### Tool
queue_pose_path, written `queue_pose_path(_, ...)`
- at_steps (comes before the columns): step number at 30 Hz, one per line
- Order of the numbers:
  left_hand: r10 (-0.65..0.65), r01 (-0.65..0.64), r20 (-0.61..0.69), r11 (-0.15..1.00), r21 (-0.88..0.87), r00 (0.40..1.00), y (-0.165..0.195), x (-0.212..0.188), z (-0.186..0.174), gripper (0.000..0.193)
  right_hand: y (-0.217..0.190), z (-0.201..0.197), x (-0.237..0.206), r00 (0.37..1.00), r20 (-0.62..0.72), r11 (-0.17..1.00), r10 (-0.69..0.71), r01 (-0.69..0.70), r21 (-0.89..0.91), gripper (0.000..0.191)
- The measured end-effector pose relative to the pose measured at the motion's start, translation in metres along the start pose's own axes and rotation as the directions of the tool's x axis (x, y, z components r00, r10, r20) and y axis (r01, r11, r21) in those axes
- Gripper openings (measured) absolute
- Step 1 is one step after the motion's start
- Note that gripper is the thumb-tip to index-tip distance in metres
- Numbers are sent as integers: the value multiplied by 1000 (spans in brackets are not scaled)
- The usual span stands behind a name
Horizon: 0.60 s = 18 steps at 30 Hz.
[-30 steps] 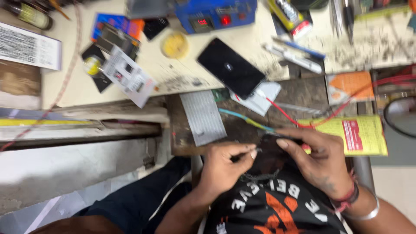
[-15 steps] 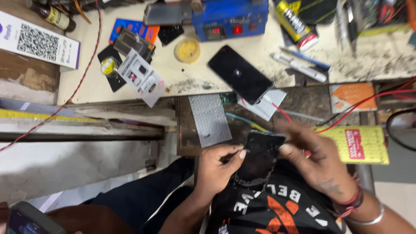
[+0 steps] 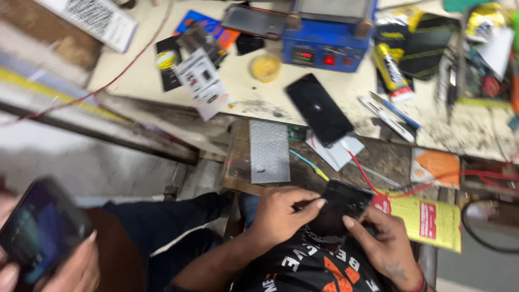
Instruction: The person holds a smartphone with a shattered screen and uses a small blue plastic scraper to pry and scrape the broken glass off the display. They work the tool along the cracked panel, peel away loosened glass fragments, and finally hold up the phone whose screen powers on showing a boot logo.
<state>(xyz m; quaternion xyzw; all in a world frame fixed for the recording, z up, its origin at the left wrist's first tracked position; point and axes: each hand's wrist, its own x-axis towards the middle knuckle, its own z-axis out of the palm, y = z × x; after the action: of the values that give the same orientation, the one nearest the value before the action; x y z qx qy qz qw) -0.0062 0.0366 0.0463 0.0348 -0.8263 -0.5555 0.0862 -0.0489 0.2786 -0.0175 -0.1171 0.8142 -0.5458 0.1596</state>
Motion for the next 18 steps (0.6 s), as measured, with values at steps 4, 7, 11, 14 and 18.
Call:
queue_pose_path(4,113,-114,19,989,90,993,8,5,7,20,10,-14,2,996,4,996,-92,92,16,19)
queue_pose_path(7,159,-165,47,972,167,986,9,8,14,20,17,-23,6,995,1,994,-102,101,31,13)
queue_pose_path(11,236,-240,46,932,271,971,6,17,22,18,24,-31,18,999,-5,999,-33,32,-11,14)
queue_pose_path(14,260,-248,-2,923,293,966,3,28,28,14,28,-34,33,998,-18,996,52,-53,-71,19)
queue_pose_path(18,270,-225,-74,901,370,960,6,42,33,12,31,-39,56,999,-17,998,-48,47,-42,13)
